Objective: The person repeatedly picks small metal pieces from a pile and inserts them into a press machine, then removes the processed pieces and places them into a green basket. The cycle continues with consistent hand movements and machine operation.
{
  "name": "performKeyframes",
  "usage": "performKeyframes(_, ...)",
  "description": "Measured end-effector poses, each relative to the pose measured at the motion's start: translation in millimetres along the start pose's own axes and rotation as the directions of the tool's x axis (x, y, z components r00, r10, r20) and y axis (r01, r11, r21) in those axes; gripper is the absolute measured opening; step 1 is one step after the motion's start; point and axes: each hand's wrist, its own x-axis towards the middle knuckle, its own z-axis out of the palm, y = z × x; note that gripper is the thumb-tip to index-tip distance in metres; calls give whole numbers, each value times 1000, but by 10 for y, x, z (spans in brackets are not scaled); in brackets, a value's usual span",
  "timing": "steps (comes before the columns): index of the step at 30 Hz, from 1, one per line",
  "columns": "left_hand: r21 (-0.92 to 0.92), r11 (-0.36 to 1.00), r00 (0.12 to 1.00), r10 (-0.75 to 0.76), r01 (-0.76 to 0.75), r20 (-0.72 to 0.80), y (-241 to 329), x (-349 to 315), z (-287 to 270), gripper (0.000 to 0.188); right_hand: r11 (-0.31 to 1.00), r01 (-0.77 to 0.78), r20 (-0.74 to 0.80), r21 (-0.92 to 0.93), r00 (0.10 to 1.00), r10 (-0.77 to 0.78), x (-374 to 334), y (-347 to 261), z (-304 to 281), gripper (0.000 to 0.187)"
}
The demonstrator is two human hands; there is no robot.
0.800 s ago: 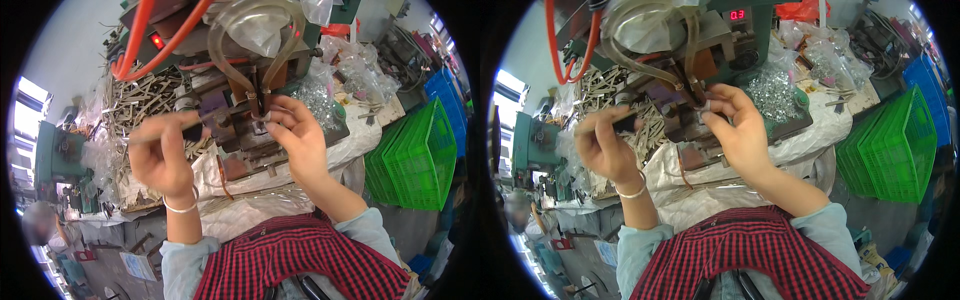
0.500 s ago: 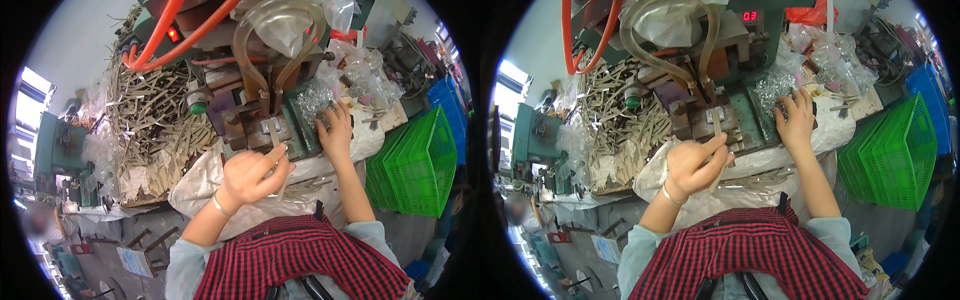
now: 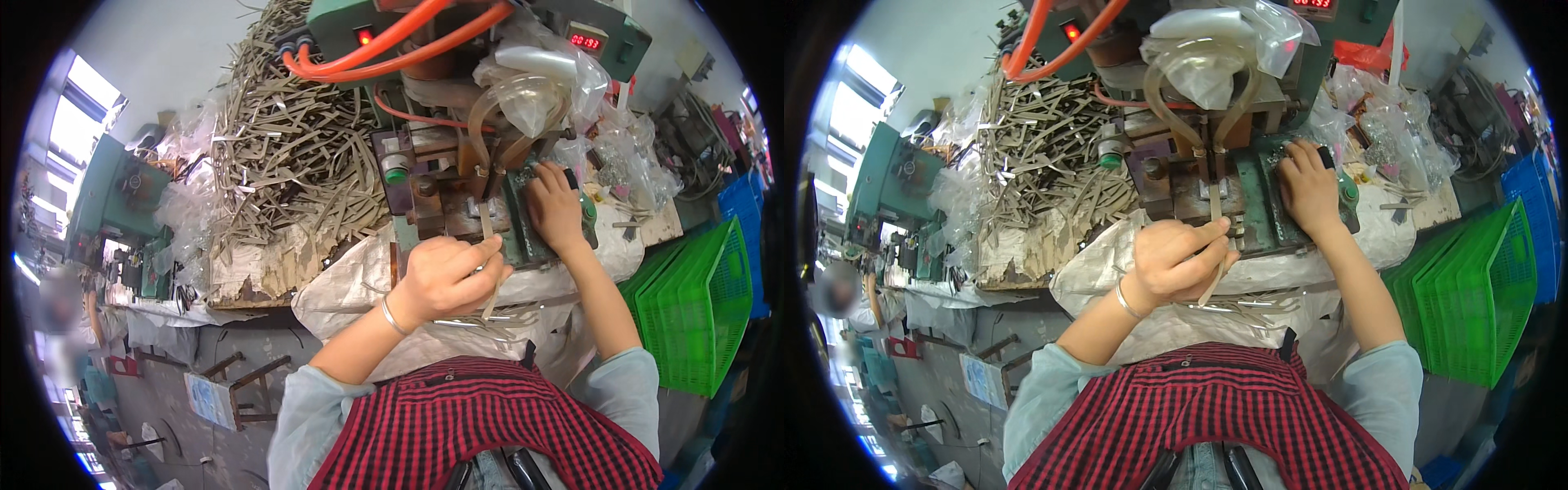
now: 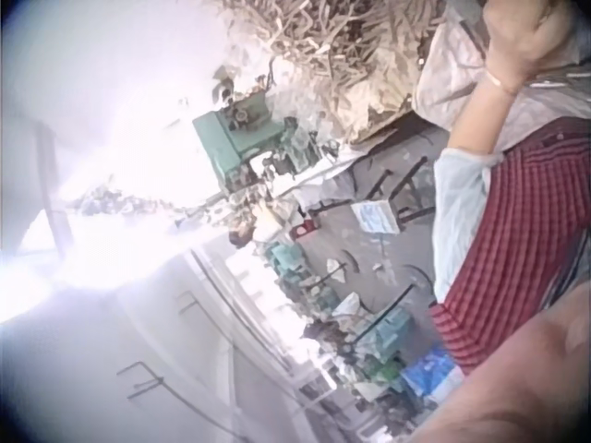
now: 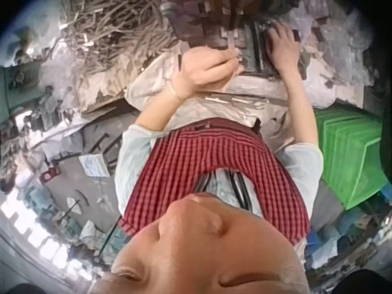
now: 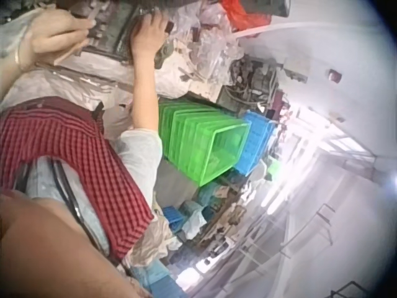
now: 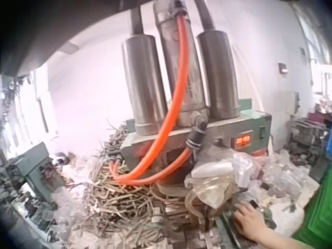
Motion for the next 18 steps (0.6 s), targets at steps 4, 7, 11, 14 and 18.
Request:
performKeyframes(4,30,968,969,-248,248,4,420,-286,-288,28,961,-179,-173,210,961,217,-38,64,-62,16)
performKeyframes(7,419,841,933,-356,343,-49,471,-442,-840,17,791,-396,-199,466,825,530,-263,-26,-78,14)
performKeyframes(11,445,749,862,-344,491,-371,-42,-76,-1325,18,721,-387,-156,575,814,560,-238,-94,-189,14)
performKeyframes(14,532,569,733,-663,626,-154,-640,-197,-1224,12,668,-331,-96,667,850,518,14,-367,-223,13)
performKeyframes(18,883,127,375,-925,452,-59,-1539,-1022,-590,33,567,-461,27,683,792,610,-22,-324,-184,15)
